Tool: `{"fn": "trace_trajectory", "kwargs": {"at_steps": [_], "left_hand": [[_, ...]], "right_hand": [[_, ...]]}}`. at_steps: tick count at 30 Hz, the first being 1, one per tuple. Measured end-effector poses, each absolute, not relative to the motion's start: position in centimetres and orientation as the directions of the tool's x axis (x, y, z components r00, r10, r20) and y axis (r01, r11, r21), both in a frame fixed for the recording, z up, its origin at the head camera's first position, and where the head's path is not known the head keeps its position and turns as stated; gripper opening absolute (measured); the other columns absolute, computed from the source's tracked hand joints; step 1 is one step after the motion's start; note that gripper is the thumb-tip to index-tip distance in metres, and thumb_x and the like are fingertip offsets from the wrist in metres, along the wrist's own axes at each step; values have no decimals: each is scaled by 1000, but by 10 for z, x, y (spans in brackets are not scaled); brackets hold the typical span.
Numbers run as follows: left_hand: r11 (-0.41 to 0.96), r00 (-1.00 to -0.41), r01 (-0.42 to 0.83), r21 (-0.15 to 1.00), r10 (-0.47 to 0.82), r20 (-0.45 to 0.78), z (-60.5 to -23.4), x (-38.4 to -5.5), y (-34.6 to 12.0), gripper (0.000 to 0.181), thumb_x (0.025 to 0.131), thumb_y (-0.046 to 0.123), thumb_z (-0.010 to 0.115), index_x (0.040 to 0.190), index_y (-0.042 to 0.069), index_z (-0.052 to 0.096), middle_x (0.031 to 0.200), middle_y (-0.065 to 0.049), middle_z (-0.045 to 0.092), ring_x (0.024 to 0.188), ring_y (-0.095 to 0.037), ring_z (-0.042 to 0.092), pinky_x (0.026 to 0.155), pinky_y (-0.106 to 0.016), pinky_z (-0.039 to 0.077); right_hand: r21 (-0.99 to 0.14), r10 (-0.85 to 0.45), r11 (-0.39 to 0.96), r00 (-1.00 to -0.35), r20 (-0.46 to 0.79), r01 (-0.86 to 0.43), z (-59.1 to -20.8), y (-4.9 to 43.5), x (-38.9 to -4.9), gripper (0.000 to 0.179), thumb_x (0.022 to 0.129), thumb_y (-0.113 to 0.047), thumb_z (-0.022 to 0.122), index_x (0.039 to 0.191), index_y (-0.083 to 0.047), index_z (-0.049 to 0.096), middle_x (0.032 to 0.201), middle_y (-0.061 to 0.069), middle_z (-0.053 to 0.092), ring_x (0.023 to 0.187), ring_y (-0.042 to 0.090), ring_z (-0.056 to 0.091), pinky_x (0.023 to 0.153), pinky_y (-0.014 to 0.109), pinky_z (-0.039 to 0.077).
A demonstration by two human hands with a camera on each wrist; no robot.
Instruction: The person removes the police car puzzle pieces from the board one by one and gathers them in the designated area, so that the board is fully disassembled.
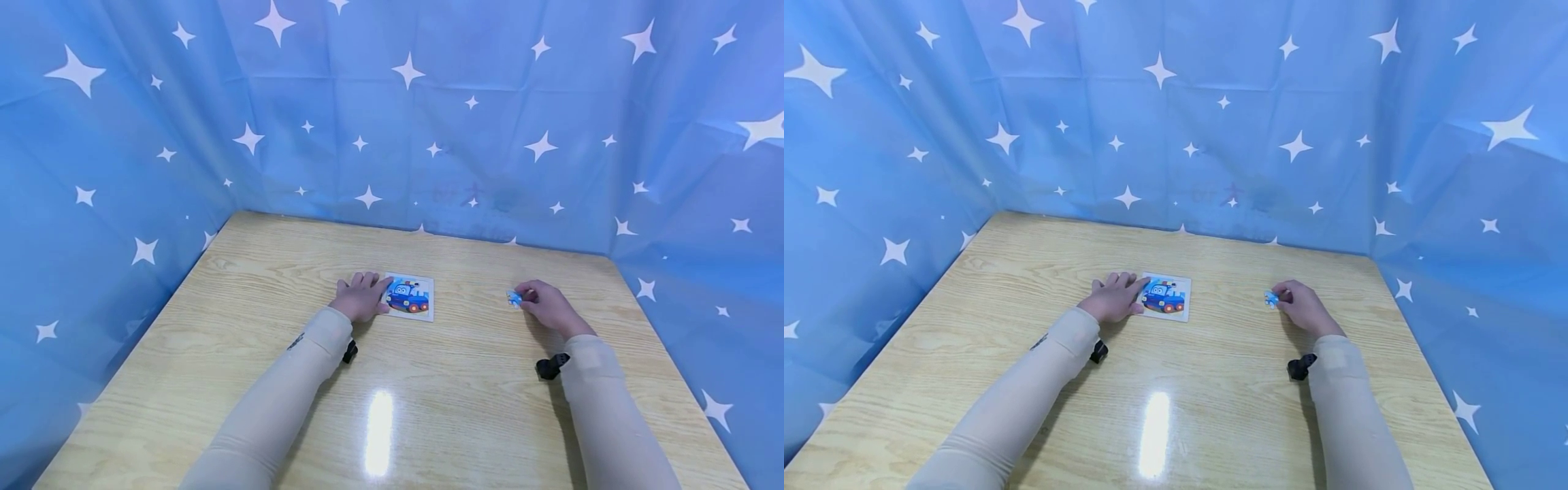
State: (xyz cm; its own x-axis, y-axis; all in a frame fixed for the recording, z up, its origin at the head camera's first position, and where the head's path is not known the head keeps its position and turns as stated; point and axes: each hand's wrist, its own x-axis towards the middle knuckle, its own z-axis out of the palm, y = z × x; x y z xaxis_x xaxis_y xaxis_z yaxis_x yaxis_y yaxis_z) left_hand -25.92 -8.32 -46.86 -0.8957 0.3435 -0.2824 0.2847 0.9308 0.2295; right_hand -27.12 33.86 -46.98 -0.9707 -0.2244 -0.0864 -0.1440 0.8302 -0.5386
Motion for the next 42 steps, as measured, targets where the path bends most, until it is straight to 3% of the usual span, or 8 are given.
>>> {"fn": "trace_trajectory", "kwargs": {"at_steps": [13,18,25,31,42], "left_hand": [[930,-893,298,216,351,-280,-466,-257,-85,67,105,50,46,164,32,19,165,-6,23,141,-29,25,104,-56,27],[930,-894,297,218,351,-279,-464,-257,-85,67,105,50,46,164,32,19,165,-6,23,142,-29,25,104,-56,27],[929,-896,289,230,347,-278,-463,-256,-85,68,105,49,48,164,31,20,165,-6,23,144,-29,24,105,-57,28],[929,-889,301,215,355,-289,-462,-255,-85,69,105,50,45,165,30,17,165,-5,21,144,-27,23,102,-53,28],[926,-885,306,221,362,-294,-461,-254,-85,68,105,50,45,164,31,19,165,-6,21,139,-27,26,102,-54,28]], "right_hand": [[-540,-223,832,-968,-113,-128,-462,331,-269,39,104,-3,55,140,9,50,131,32,54,119,47,54,92,56,49],[-540,-234,828,-969,-84,-153,-458,316,-273,39,104,-5,53,140,10,51,132,32,53,115,45,56,86,52,52],[-581,-290,789,-955,-65,-200,-456,279,-282,39,106,-13,53,140,5,54,134,26,56,114,39,57,85,49,52],[-613,-356,747,-933,-43,-257,-451,236,-284,34,104,-7,55,135,5,59,131,24,60,113,38,58,90,51,50],[-638,-449,715,-887,-105,-287,-457,180,-287,27,105,-12,56,126,0,68,126,18,65,109,31,62,91,47,52]]}}
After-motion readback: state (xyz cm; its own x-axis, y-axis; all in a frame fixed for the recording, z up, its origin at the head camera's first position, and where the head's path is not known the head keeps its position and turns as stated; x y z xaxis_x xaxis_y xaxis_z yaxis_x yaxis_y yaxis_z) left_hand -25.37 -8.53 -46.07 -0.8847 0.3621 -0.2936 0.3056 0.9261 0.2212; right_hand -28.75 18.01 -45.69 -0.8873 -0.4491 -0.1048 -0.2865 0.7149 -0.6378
